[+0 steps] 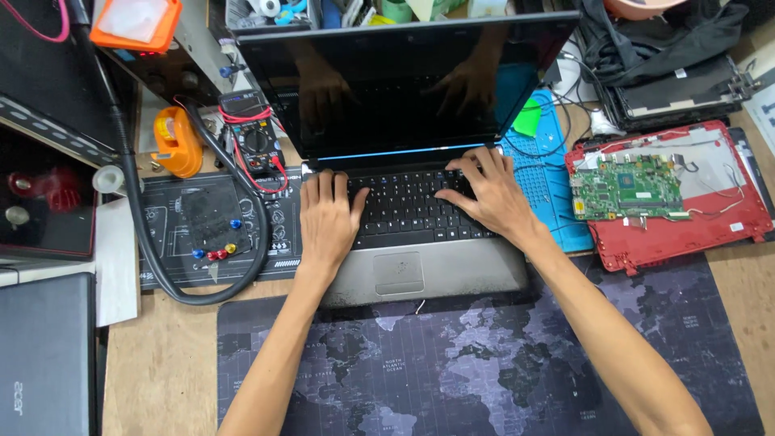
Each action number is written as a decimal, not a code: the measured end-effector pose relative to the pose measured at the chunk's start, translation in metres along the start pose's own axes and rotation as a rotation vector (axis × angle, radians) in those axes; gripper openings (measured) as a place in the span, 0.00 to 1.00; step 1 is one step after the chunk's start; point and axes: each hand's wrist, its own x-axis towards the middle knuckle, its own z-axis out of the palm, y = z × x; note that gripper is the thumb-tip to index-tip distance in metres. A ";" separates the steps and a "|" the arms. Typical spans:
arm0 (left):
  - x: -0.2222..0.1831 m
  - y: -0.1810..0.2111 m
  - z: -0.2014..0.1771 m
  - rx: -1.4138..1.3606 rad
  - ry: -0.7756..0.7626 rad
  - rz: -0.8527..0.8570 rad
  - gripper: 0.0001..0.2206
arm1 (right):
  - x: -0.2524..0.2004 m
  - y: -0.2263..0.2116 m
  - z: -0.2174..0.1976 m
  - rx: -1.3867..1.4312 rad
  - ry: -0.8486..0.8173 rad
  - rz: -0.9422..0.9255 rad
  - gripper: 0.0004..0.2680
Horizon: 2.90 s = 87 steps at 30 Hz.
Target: Disassembling a laptop to access internal components, including removing the keyboard and disconnecting cables
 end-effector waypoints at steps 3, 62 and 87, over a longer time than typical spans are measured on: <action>-0.003 0.001 0.000 0.006 -0.002 0.008 0.19 | -0.002 -0.003 0.001 -0.047 0.007 -0.011 0.14; 0.004 0.069 0.008 -0.144 -0.158 0.080 0.21 | -0.024 -0.033 0.018 -0.132 0.054 0.195 0.15; 0.021 0.095 0.026 -0.224 -0.108 0.112 0.14 | -0.050 -0.076 0.011 -0.097 0.130 0.409 0.26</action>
